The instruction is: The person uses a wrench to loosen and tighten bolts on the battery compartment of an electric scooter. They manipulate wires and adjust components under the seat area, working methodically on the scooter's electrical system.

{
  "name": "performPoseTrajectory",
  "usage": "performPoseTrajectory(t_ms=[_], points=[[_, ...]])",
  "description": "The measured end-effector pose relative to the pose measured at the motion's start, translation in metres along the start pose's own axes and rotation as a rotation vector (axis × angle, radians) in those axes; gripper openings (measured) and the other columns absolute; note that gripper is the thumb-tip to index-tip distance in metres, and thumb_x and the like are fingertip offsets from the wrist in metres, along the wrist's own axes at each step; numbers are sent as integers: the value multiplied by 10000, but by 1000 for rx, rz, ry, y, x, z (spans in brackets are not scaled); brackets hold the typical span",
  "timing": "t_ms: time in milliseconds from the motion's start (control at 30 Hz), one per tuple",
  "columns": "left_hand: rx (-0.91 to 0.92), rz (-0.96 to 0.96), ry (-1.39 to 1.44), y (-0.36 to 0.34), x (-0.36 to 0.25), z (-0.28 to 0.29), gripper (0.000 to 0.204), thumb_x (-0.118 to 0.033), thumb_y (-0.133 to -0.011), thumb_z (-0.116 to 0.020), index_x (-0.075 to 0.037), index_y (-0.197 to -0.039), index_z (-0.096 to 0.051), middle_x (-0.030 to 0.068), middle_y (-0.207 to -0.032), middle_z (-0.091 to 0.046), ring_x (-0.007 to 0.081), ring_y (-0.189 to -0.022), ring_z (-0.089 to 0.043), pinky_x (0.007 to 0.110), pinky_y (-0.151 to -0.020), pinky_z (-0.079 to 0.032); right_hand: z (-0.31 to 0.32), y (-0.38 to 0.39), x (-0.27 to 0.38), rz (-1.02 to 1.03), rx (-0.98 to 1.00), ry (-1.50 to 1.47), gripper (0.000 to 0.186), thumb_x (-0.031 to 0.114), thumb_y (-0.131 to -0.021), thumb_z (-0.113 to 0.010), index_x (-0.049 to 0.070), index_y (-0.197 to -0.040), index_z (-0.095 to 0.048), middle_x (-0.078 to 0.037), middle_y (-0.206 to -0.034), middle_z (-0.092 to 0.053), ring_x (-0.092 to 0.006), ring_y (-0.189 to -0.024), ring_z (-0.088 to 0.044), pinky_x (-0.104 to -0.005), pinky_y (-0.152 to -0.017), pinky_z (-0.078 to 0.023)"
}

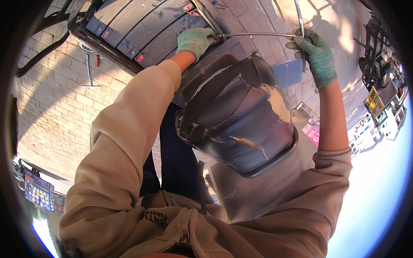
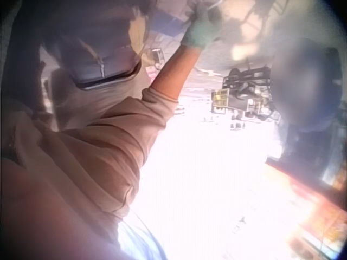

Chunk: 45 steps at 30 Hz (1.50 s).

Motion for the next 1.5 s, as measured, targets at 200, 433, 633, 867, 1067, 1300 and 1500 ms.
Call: performPoseTrajectory(t_ms=[200, 433, 633, 867, 1067, 1300, 1500], points=[[37, 39, 96, 3, 6, 12, 300, -413, -922, -607, -243, -1148, -708, 78, -1071, -722, 317, -1018, -664, 434, -875, -510, 13, 4, -2, 2, -31, -197, 296, 63, -945, -619, -61, -1208, -564, -153, -1046, -706, -185, -869, -714, -228, -606, -519], [-63, 21, 559, 20, 29, 56, 218, -232, -938, -559, -70, -1064, -635, 60, -830, -679, 148, -739, -619, 276, -673, -482, 25, 43, 37, 33, -99, -387, 250, 48, -942, -599, -51, -1170, -563, -215, -1050, -699, -182, -836, -706, -224, -528, -475], [74, 81, 1449, 79, 36, 86, 131, -79, -857, -528, -53, -959, -607, 63, -865, -635, 98, -651, -492, 220, -588, -410, 19, 113, 45, 65, -247, -724, 207, 30, -949, -571, -68, -1130, -559, -271, -1067, -677, -150, -759, -649, -199, -492, -428], [6, 205, 1127, 96, 50, 115, 292, -270, -905, -639, -17, -1030, -710, 60, -945, -674, 129, -828, -586, 263, -736, -462, -40, 188, -23, -89, -382, -1376, 118, 7, -943, -557, -37, -1051, -581, -287, -1126, -642, -135, -713, -608, -192, -457, -414], [-13, 268, 623, 41, 47, 81, 407, -334, -919, -698, -21, -1179, -690, 58, -1071, -706, 131, -997, -615, 270, -892, -470, -86, 210, -66, -143, -438, -1734, 111, 30, -971, -538, -17, -1061, -582, -307, -1162, -630, -132, -692, -615, -192, -443, -403], [33, 237, 756, -33, 33, 1, 446, -314, -913, -704, -41, -1258, -633, 89, -1185, -682, 176, -1056, -610, 321, -923, -475, -118, 203, -90, 7, -480, -1800, 146, 39, -968, -542, -20, -1095, -585, -316, -1172, -631, -121, -664, -576, -186, -447, -395], [41, 412, 957, -30, 46, -6, 372, -343, -922, -677, -44, -1145, -690, 70, -1020, -696, 163, -921, -608, 339, -790, -493, -120, 202, -87, 79, -436, -1747, 137, 50, -970, -545, -6, -1077, -609, -326, -1167, -634, -107, -654, -568, -169, -433, -385]])
Point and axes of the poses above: each hand's wrist, its own y-axis away from the middle knuckle, its own z-axis out of the back of the hand, x = y × z, the point moved 8 cm from there along -y, towards the middle knuckle
